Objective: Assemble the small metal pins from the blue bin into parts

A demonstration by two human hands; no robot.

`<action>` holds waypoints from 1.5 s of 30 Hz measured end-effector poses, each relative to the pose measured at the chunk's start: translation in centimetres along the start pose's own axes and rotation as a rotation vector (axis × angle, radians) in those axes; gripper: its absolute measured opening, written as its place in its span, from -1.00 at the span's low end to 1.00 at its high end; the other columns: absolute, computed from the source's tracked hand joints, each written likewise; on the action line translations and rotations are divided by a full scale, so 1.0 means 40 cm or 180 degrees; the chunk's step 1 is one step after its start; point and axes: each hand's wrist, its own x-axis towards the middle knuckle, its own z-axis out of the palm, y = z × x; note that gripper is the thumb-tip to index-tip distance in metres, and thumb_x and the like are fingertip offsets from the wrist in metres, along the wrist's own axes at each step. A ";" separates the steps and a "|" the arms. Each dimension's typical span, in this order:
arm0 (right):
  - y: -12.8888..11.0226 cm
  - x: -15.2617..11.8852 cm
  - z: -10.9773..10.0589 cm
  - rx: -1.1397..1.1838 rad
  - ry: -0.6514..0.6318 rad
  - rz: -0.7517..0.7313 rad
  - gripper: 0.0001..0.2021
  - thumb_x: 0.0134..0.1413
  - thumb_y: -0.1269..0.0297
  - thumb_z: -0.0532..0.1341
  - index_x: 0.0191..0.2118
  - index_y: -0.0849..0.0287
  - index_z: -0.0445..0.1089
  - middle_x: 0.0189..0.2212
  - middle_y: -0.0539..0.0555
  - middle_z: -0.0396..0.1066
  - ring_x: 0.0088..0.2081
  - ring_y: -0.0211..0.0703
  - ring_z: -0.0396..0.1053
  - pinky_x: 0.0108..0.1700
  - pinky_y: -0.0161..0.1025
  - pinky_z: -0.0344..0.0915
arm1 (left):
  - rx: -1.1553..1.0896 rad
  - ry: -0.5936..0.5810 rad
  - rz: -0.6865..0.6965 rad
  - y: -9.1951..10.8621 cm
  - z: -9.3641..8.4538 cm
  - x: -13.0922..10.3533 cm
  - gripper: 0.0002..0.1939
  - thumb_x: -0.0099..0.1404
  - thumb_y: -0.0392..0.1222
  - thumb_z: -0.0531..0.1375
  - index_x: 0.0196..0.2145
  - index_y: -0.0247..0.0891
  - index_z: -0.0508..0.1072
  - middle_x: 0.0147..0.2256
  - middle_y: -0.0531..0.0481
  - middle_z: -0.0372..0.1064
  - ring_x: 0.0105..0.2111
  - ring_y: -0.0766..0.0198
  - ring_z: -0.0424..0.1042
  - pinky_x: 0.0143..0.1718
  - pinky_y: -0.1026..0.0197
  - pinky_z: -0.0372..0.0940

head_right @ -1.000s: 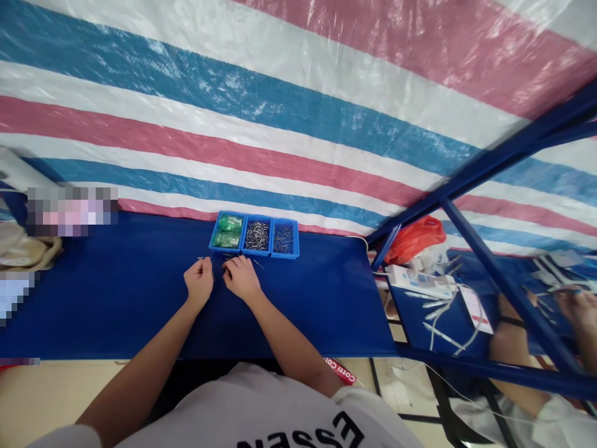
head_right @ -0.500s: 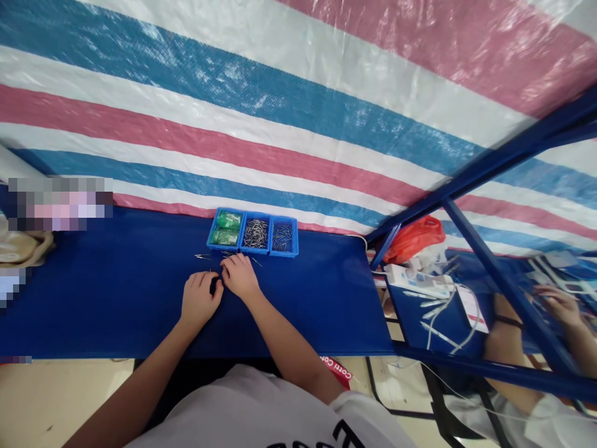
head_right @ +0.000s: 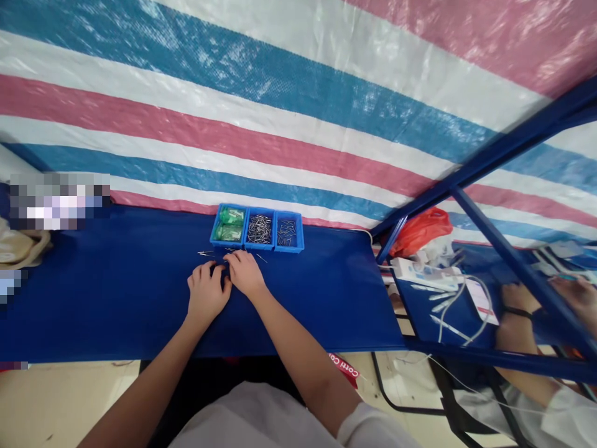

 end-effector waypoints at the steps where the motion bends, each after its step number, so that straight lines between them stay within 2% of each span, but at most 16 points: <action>1: 0.001 0.000 0.001 0.0006 0.0009 0.0005 -0.70 0.35 0.47 0.08 0.05 0.16 0.47 -0.04 0.19 0.47 0.00 -0.01 0.38 0.10 -0.05 0.30 | -0.0008 -0.0001 0.0007 0.000 0.002 0.000 -0.67 0.38 -0.15 0.12 0.03 -0.27 0.49 0.14 -0.33 0.33 0.14 -0.20 0.23 0.05 -0.17 0.17; 15: 0.002 -0.001 -0.002 0.0379 0.0099 -0.0039 -0.68 0.35 0.50 0.06 0.02 0.16 0.52 0.00 0.21 0.48 0.07 -0.03 0.39 0.19 -0.04 0.34 | -0.0060 0.0077 0.0013 0.007 0.011 0.001 -0.65 0.38 -0.16 0.10 0.05 -0.28 0.48 0.19 -0.36 0.32 0.14 -0.27 0.21 0.05 -0.24 0.15; 23: 0.023 -0.006 -0.001 0.0697 0.0503 -0.0164 -0.61 0.36 0.52 0.00 0.05 0.15 0.52 0.07 0.17 0.50 0.09 -0.03 0.38 0.21 0.00 0.34 | 0.0025 0.0089 -0.0005 0.019 0.014 0.016 -0.63 0.38 -0.15 0.10 0.07 -0.29 0.46 0.20 -0.32 0.33 0.13 -0.27 0.21 0.02 -0.23 0.15; 30: 0.019 -0.025 -0.021 0.1008 0.0837 -0.0146 -0.65 0.39 0.44 0.00 0.00 0.07 0.53 -0.05 0.15 0.53 0.05 -0.06 0.42 0.16 -0.01 0.38 | -0.0035 0.0106 -0.0002 0.019 0.020 0.012 -0.64 0.38 -0.15 0.10 0.06 -0.27 0.46 0.20 -0.30 0.34 0.12 -0.25 0.22 0.01 -0.21 0.15; 36: -0.008 -0.027 -0.044 0.1426 0.1311 0.0070 -0.75 0.37 0.38 0.10 -0.06 0.06 0.54 -0.10 0.15 0.52 -0.01 -0.09 0.48 0.09 -0.08 0.43 | -0.0180 0.0047 -0.0001 0.007 0.014 0.001 -0.65 0.40 -0.13 0.10 0.08 -0.24 0.46 0.21 -0.27 0.35 0.15 -0.24 0.22 0.05 -0.22 0.15; 40: -0.013 -0.031 -0.041 0.1765 0.1240 0.0392 -0.84 0.31 0.30 0.21 -0.10 0.06 0.54 -0.16 0.11 0.51 -0.27 -0.20 0.48 -0.15 -0.17 0.50 | -0.0297 -0.0018 -0.0043 0.001 0.009 -0.004 -0.63 0.39 -0.12 0.12 0.10 -0.23 0.45 0.21 -0.27 0.35 0.16 -0.24 0.22 0.08 -0.22 0.14; 45: -0.014 -0.030 -0.027 0.2017 0.1129 0.0536 -0.86 0.21 0.23 0.33 -0.12 0.06 0.55 -0.19 0.08 0.52 -0.33 -0.23 0.50 -0.20 -0.21 0.52 | -0.0411 -0.0027 -0.0079 -0.004 0.007 -0.004 -0.64 0.41 -0.10 0.12 0.10 -0.22 0.45 0.20 -0.27 0.37 0.16 -0.22 0.24 0.09 -0.20 0.14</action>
